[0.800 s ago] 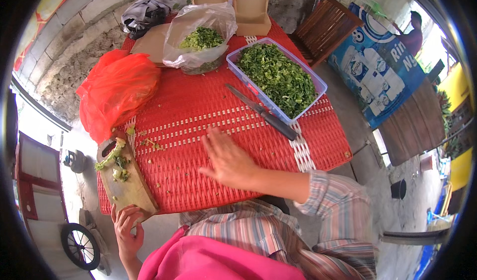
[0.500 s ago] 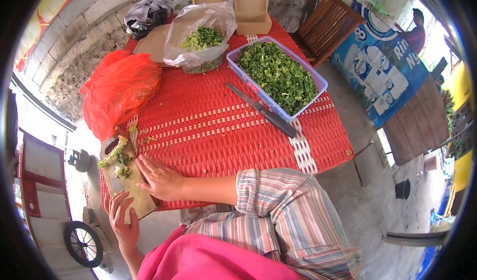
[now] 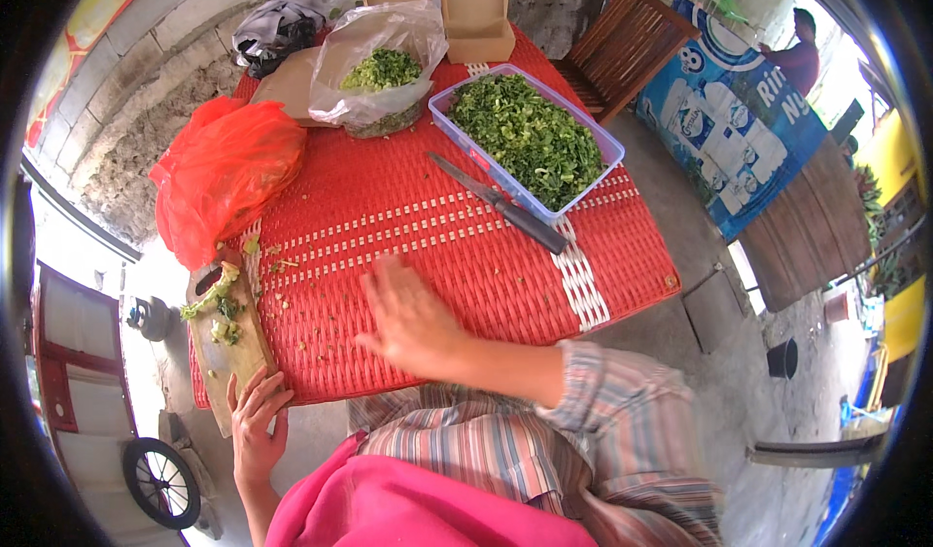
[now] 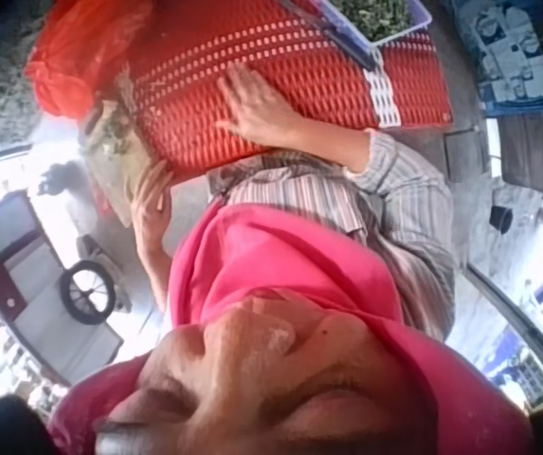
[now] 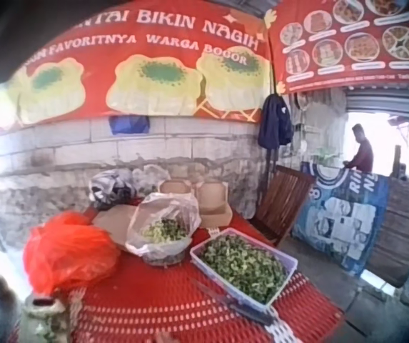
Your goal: The person assembles flat cardboard food containers by folding the sides and tucking the tabs into slots to form a box shape. They handle the containers one at a time from a stack and place the finished boxes on the table.
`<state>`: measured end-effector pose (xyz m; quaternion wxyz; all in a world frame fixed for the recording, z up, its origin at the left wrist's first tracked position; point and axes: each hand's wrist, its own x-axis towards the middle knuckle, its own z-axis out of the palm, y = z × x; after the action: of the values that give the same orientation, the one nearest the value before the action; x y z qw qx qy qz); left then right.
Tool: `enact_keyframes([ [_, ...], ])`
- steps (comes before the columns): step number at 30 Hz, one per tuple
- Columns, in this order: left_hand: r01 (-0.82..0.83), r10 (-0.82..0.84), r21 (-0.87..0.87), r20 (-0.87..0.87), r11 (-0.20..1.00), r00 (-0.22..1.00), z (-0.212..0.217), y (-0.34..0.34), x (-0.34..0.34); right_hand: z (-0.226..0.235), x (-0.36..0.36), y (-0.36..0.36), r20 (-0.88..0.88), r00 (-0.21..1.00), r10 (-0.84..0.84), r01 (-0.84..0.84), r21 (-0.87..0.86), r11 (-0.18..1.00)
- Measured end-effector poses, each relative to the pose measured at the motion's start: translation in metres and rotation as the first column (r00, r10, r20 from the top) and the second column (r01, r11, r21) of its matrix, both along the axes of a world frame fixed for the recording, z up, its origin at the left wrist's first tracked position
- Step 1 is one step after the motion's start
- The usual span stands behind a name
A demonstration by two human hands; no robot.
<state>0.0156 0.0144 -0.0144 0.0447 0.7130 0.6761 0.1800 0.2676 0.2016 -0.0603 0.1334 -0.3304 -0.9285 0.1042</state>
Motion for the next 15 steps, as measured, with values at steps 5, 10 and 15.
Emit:
enact_keyframes([
  [5,-0.104,0.104,-0.004,0.098,0.995,0.990,0.000,-0.009,-0.005,-0.015,-0.098,-0.042,-0.173,0.955,0.239,-0.256,-0.078,0.964],
  [10,-0.117,0.114,0.029,0.081,0.993,0.990,-0.008,-0.019,-0.014,0.000,-0.122,-0.016,-0.412,0.803,0.430,-0.538,-0.193,0.821],
  [15,-0.114,0.110,0.034,0.112,0.993,0.988,-0.004,-0.019,-0.017,0.014,-0.106,0.091,0.077,0.997,-0.008,0.020,-0.147,0.989],
])
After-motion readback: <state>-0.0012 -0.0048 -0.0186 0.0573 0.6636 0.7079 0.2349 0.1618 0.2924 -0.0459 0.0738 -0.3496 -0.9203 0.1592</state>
